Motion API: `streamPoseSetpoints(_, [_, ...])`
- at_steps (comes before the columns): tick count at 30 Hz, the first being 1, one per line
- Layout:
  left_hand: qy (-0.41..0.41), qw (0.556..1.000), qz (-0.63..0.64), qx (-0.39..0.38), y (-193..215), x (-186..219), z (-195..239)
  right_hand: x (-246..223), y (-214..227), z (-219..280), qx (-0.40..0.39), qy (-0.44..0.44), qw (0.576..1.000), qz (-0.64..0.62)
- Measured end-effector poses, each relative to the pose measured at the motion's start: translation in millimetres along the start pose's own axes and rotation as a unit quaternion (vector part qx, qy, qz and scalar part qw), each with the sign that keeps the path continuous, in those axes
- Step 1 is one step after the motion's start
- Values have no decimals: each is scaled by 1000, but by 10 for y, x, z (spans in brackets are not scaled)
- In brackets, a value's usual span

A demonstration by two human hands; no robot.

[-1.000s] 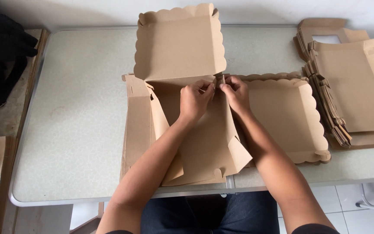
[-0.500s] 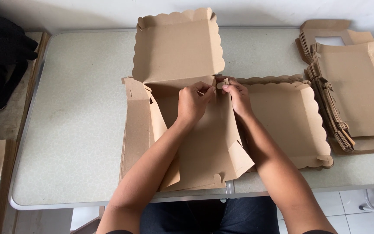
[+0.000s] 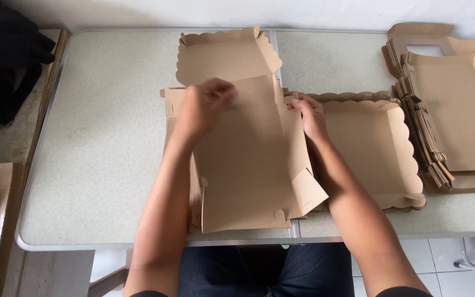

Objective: Folding a pre-cut cardboard sheet into a box by folding sides and tucking tabs.

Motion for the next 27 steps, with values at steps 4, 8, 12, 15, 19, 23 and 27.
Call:
streamPoseSetpoints(4, [-121, 984, -22, 129, 380, -532, -129, 535, 312, -315, 1, 2, 1000, 7])
streamPoseSetpoints(8, [-96, 983, 13, 155, 477, -930, -193, 558, 376, -322, 11, 12, 999, 33])
streamPoseSetpoints(12, [-53, 992, 107, 43, 309, -1167, -230, 627, 472, -371, 8, 22, 998, 52])
streamPoseSetpoints(15, [-127, 974, 187, 2, 287, -858, -137, 715, 551, -424, 11, 25, 998, 58])
streamPoseSetpoints(19, [-97, 979, 176, -22, 201, -1100, -275, 320, 352, -182, -28, 48, 987, 153])
streamPoseSetpoints(23, [-97, 973, 211, 6, 168, -1118, -257, 324, 372, -190, -24, 53, 987, 149])
streamPoseSetpoints(27, [-108, 969, 217, 51, 219, -920, -173, 365, 383, -223, -3, 30, 987, 158])
Point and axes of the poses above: each hand's wrist, its own z-axis away from the middle knuckle, its own y-axis out of the back of the hand, x = y × z, the point moved 3 cm from there along -z, towards the middle knuckle, and after that the axes turned 6 degrees about -x, right-handed, at the moved point
